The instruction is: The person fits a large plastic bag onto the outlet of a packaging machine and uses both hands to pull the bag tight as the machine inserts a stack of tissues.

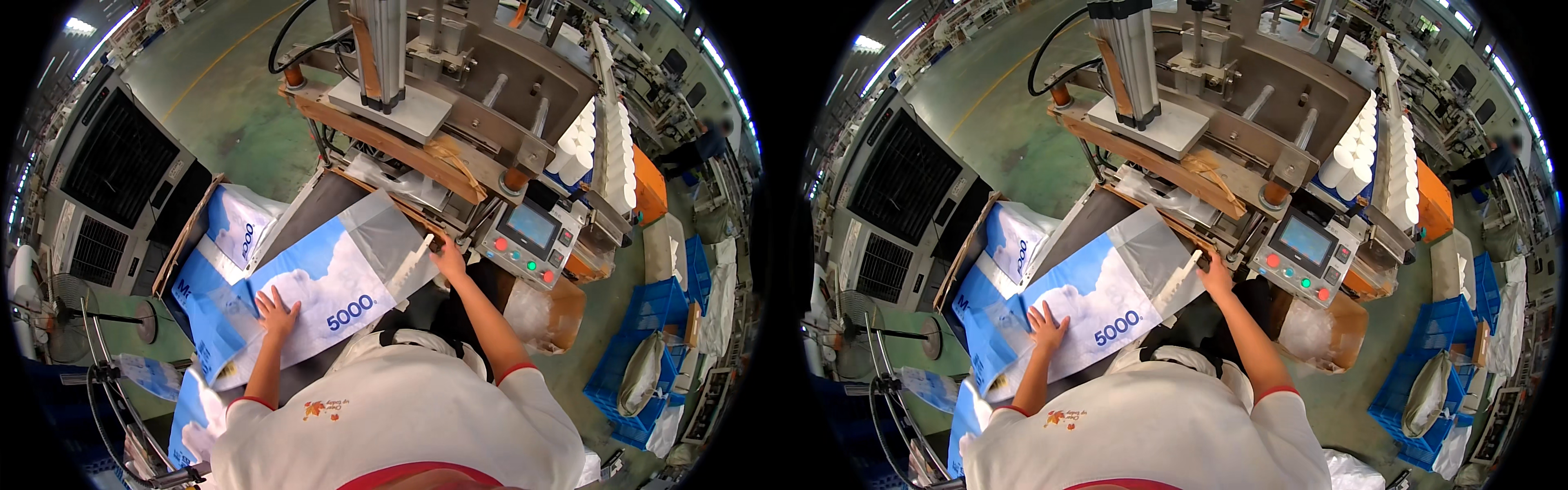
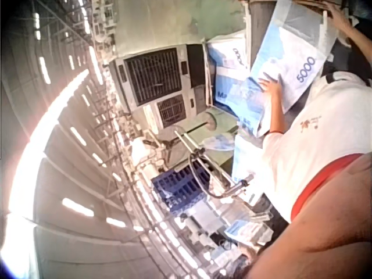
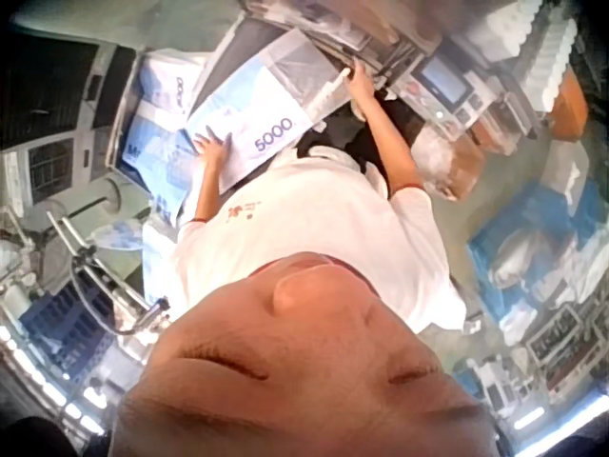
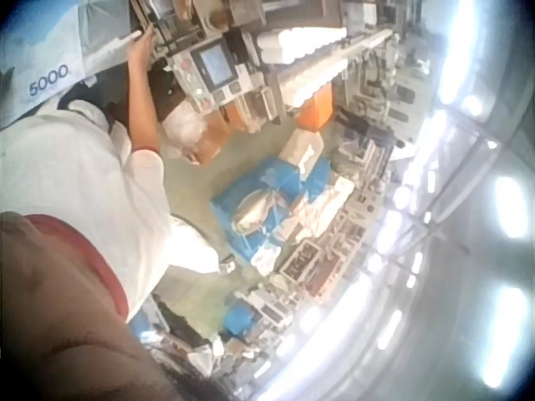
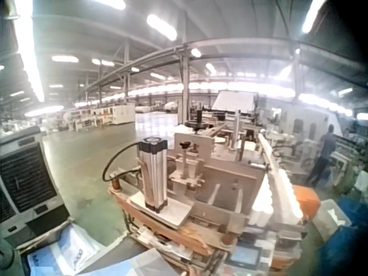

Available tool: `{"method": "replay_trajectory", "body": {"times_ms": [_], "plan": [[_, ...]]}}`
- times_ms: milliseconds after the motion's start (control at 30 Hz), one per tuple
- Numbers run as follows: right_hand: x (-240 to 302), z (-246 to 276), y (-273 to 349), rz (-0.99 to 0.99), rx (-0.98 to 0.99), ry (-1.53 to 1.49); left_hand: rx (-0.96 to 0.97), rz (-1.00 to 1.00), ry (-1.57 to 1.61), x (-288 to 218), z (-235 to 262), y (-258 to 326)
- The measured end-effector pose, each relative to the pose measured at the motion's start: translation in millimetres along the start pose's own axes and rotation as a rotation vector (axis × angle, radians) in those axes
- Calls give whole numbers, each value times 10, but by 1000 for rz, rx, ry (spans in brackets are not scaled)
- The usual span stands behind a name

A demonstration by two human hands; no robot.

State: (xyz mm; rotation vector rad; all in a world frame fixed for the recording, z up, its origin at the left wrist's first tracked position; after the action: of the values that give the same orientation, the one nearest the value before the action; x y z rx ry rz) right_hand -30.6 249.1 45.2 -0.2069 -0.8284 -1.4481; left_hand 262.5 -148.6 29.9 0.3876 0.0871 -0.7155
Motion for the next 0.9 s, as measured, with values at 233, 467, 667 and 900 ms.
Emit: {"method": "replay_trajectory", "body": {"times_ms": [233, 467, 667, 900], "plan": [[728, 74, -1112, 326, -244, 681, -52, 128, 116, -54, -50, 217], [92, 158, -1405, 447, -272, 706, -32, 119, 113, -179, -56, 124], [-203, 280, -499, 579, -455, 254, -61, 137, 103, -145, -145, 56], [398, 284, -1270, 73, 250, -598, -45, 139, 88, -339, -111, -69]]}}
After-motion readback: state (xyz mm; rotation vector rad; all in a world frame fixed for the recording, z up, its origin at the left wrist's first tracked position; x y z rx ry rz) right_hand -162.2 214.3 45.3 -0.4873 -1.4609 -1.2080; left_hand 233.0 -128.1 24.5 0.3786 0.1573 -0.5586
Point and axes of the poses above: each hand's wrist, its own y-axis away from the middle knuckle, its own z-axis out of the back of the hand, x = y × z, the point moved 3 cm from there along -y, towards the middle knuckle, and after that the axes turned 5 degrees about y, right-handed, at the moved point
